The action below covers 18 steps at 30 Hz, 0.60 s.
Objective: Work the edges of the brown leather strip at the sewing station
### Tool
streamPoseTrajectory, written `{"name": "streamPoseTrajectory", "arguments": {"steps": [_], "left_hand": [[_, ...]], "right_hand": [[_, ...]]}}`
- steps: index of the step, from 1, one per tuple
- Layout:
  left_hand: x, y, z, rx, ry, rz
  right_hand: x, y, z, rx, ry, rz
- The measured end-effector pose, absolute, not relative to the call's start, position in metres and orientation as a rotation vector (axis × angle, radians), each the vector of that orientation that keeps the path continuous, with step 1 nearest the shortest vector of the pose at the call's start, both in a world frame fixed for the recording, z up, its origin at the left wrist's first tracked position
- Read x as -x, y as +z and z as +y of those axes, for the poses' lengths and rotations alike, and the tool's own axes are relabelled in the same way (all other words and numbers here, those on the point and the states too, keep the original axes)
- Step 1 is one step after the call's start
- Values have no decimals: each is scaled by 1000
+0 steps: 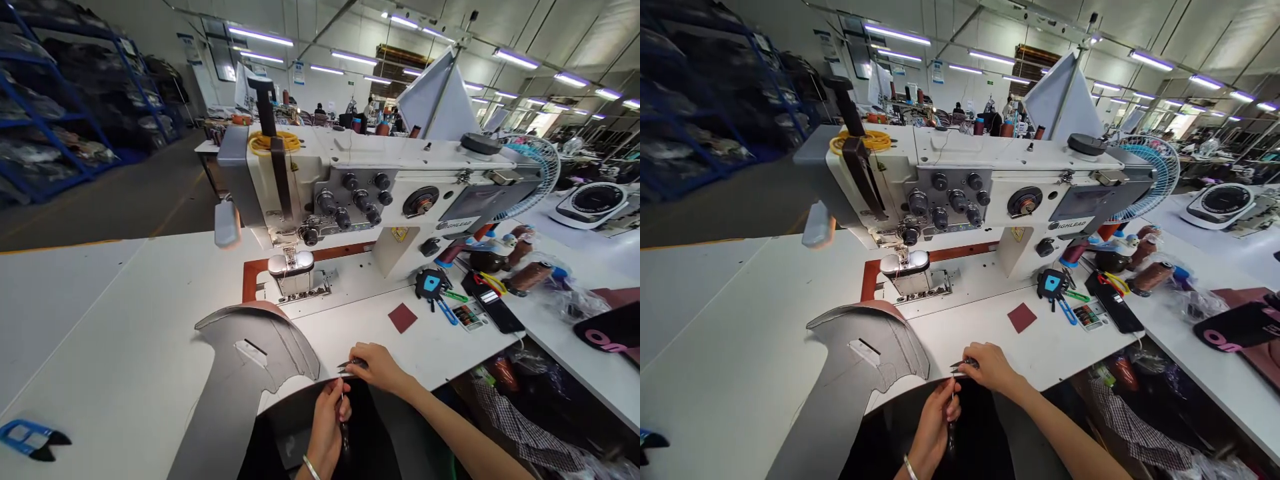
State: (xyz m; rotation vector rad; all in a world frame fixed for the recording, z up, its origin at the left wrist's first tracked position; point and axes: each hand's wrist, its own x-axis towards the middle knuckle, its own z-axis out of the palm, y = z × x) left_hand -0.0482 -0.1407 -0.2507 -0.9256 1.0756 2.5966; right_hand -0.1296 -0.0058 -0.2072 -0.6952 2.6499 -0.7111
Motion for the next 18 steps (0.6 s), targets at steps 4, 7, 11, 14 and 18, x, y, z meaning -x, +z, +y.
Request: {"name": "streamPoseTrajectory", "arguments": {"steps": [4, 7, 11, 14, 18], "left_hand": [[46, -252, -139, 908, 2602, 1091], [46, -253, -138, 877, 2604, 1118], [48, -254, -140, 832, 2567, 1143], [48, -252, -141, 810, 2530, 1157], [47, -248, -144, 801, 2526, 1182]], "right_hand": [[133, -206, -7, 660, -708, 2654], [133, -203, -8, 602, -717, 2645], [129, -207, -12, 605, -675, 2677], [131, -213, -14, 552, -613, 2755], [142, -212, -8, 461, -643, 2803]]}}
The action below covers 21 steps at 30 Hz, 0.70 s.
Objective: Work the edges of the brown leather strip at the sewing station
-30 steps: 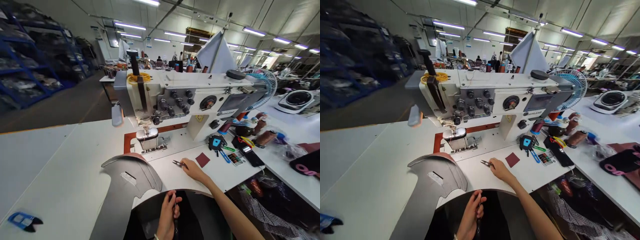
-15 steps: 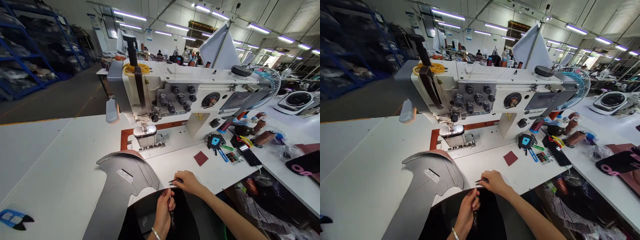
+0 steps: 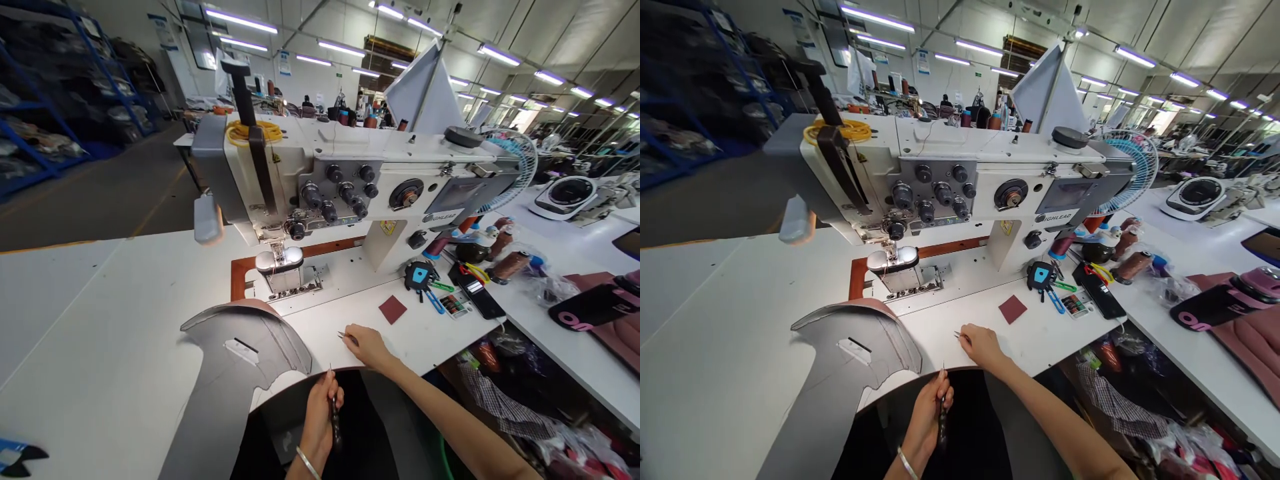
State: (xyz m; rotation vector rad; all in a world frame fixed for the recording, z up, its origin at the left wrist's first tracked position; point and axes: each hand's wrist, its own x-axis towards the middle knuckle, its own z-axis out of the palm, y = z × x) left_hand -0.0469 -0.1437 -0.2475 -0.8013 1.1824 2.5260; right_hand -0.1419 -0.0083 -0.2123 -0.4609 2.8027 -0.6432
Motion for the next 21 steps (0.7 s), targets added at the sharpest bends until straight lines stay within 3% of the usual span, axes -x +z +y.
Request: {"name": "streamPoseTrajectory", "arguments": {"steps": [7, 21], "left_hand": [[49, -249, -146, 800, 2492, 1268], [51, -256, -143, 831, 2503, 1256]], "right_hand": [[136, -207, -1, 756, -917, 2565], [141, -218, -5, 749, -814, 2557]]}}
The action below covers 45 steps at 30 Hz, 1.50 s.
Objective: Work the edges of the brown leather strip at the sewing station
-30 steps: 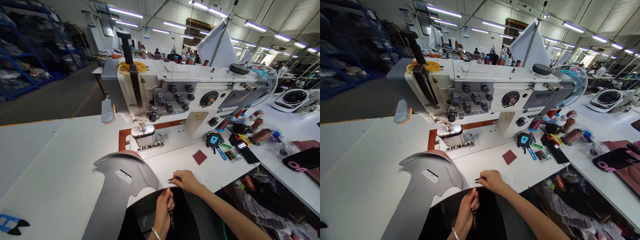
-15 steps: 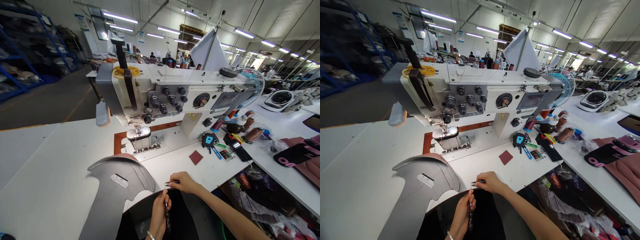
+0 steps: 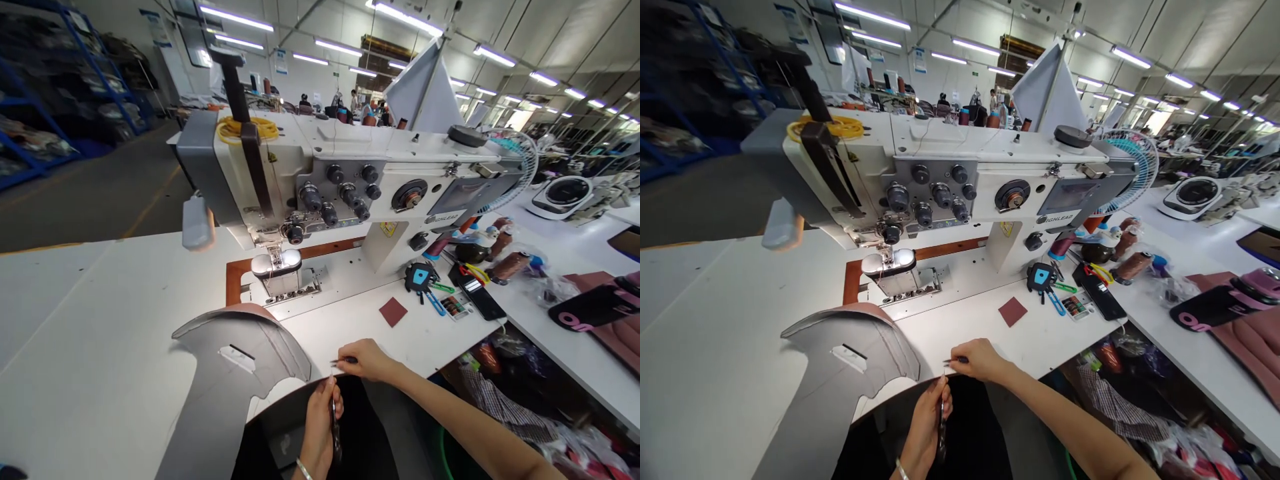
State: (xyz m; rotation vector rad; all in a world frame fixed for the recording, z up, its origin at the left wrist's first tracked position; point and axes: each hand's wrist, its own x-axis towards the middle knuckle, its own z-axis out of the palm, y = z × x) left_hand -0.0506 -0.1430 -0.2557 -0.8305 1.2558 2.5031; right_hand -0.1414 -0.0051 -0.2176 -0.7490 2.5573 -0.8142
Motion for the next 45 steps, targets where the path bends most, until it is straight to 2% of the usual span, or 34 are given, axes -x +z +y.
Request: {"name": "streamPoseTrajectory", "arguments": {"steps": [6, 11, 25, 45], "left_hand": [[51, -256, -139, 883, 2569, 1172], [48, -256, -139, 881, 2601, 1145], [46, -249, -145, 874, 2518, 1211], [45, -255, -144, 857, 2543, 1087]], "right_hand": [[143, -212, -4, 700, -895, 2483], [141, -213, -4, 724, -808, 2565], [136, -221, -6, 729, -898, 2554], [136, -218, -7, 882, -667, 2585]]}}
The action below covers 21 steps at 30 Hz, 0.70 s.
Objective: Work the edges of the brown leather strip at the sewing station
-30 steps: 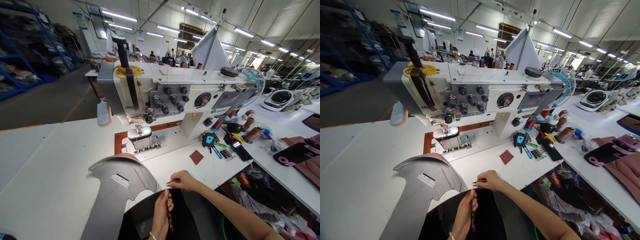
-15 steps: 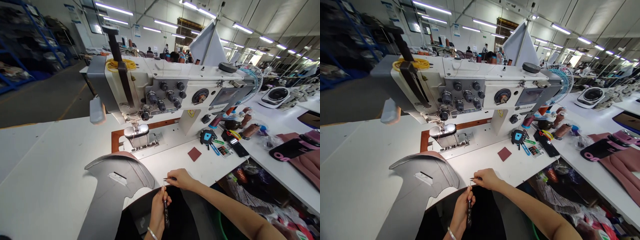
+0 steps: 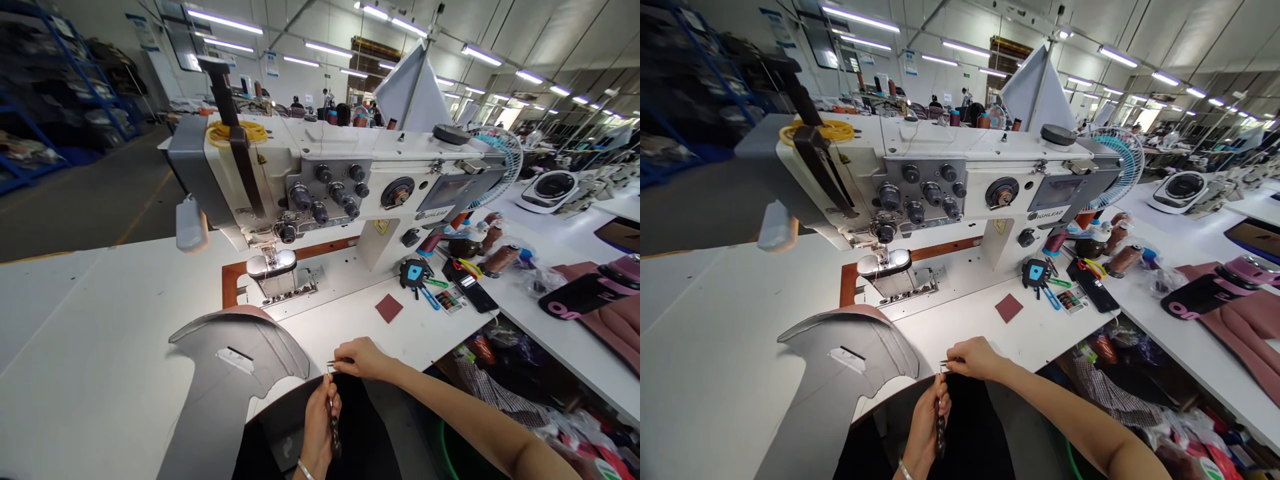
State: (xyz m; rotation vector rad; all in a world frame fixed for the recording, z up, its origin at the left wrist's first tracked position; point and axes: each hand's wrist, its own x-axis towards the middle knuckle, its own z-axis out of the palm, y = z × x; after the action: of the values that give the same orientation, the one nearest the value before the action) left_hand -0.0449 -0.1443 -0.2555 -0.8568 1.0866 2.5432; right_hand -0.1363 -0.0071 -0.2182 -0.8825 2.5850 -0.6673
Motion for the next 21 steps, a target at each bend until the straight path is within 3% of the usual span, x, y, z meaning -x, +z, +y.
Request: {"name": "streamPoseTrajectory", "arguments": {"steps": [10, 21], "left_hand": [[42, -259, -141, 835, 2567, 920], [44, -249, -143, 882, 2649, 438]], "right_hand": [[137, -217, -8, 862, -692, 2579], [134, -224, -6, 968, -563, 2614]]}}
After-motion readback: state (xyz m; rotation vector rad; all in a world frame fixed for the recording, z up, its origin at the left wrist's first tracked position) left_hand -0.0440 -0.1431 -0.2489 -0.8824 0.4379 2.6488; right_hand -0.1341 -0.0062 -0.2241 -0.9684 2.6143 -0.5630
